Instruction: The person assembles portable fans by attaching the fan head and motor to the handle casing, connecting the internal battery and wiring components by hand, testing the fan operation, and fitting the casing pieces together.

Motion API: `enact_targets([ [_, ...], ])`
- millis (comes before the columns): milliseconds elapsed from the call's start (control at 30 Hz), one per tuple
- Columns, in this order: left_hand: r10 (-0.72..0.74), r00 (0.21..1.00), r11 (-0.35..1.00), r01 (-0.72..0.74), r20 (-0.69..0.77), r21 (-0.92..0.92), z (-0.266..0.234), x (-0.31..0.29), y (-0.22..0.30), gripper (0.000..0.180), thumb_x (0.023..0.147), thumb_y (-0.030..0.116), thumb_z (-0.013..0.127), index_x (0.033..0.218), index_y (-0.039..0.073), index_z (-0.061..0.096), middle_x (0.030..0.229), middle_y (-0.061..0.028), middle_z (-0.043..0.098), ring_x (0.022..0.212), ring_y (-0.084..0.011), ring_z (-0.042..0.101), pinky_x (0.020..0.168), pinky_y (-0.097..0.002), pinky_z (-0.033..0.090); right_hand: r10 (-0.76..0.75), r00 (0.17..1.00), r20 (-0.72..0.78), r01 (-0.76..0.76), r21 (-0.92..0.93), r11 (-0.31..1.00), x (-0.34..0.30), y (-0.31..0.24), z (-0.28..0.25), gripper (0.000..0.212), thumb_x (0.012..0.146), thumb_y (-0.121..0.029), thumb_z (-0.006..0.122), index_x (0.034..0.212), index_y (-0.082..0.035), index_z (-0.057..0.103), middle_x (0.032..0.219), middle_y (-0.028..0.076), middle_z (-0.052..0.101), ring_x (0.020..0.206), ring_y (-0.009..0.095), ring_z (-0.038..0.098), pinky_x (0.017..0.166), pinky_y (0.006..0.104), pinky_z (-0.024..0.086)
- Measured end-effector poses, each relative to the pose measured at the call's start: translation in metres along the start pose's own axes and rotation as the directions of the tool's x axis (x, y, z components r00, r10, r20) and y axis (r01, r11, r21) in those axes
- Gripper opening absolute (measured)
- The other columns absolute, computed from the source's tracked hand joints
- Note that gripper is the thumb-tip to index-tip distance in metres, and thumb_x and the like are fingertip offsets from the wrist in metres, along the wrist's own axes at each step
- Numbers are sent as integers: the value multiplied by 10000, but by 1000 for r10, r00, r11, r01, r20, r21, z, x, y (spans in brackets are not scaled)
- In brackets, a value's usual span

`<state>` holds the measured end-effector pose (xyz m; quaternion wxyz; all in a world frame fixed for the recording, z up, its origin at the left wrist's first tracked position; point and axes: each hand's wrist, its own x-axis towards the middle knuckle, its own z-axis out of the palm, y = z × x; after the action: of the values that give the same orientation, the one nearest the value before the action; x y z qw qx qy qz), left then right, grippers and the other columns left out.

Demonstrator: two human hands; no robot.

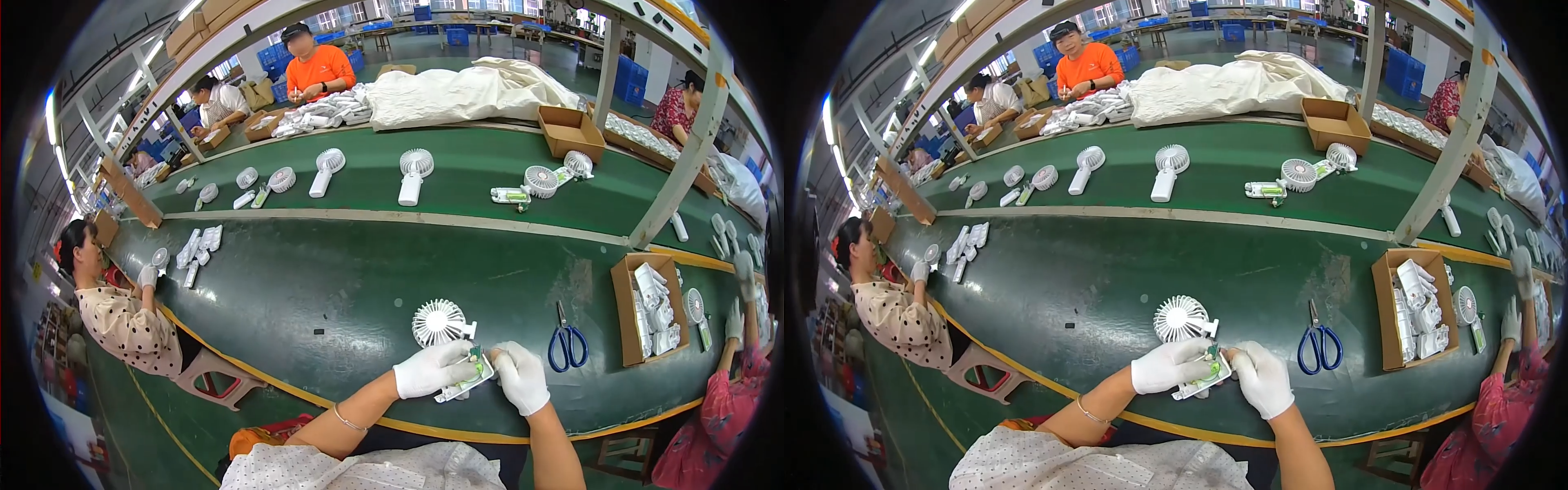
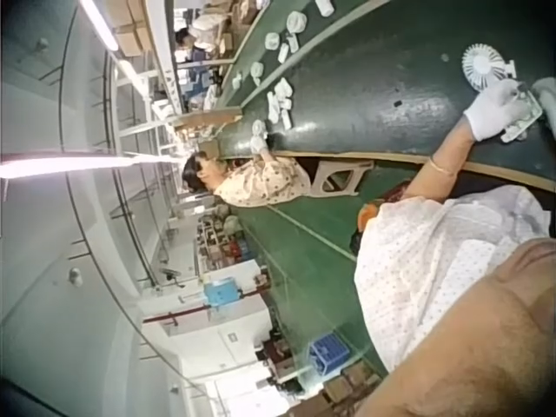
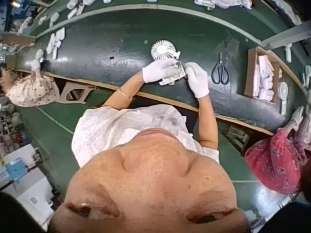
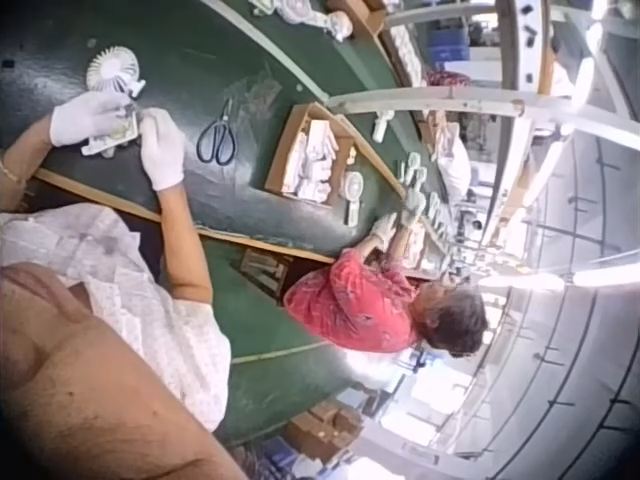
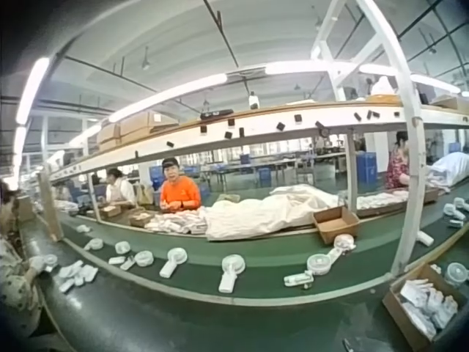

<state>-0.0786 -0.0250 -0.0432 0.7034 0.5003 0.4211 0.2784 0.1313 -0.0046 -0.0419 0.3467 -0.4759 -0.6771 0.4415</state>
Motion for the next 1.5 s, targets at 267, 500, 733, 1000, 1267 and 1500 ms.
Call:
enact_targets([
  [267,-9,1000,993,10,-3,117,-1,3,2,313,991,160,562,1246,-17,521,1017,-97,677,825,-149,691,704,-277,555,-60,998,-2,60,-34,998,-5,6,-1,164,901,-161,649,914,-19,731,794,161,694,696,271,688,642,336,523],
  [500,-79,997,993,81,-25,87,3,2,18,337,987,192,591,1255,-6,542,959,-74,666,797,-120,665,700,-262,528,-59,998,13,60,-23,998,-3,3,-1,172,861,-160,680,916,0,713,753,132,690,655,200,665,630,325,514],
  [733,-61,998,998,61,-2,21,4,0,9,394,999,190,588,1329,-7,498,981,-67,651,827,-123,669,691,-259,533,-5,1000,21,6,-65,998,-8,1,1,161,850,-155,696,928,-16,726,805,146,714,695,236,690,661,327,528],
  [1000,-38,999,999,38,-9,-9,3,1,10,373,983,140,591,1310,-13,496,924,-63,639,780,-128,674,684,-270,546,-74,997,-8,73,-73,995,-1,-2,2,155,860,-133,675,946,-16,730,821,145,716,723,237,699,675,326,529],
  [1267,-46,999,998,46,-4,44,2,-1,11,369,987,152,589,1302,-18,500,947,-67,636,785,-132,675,679,-273,547,-102,995,-10,101,-47,994,-5,1,5,145,864,-122,671,941,-8,719,814,148,706,700,213,684,660,318,525],
  [1500,-73,997,995,73,-10,66,0,-1,11,400,994,162,586,1338,-19,488,999,-74,639,819,-141,678,706,-274,548,-80,997,14,81,-58,995,-4,4,5,138,854,-93,675,950,-1,710,797,131,705,678,195,679,647,310,527],
])
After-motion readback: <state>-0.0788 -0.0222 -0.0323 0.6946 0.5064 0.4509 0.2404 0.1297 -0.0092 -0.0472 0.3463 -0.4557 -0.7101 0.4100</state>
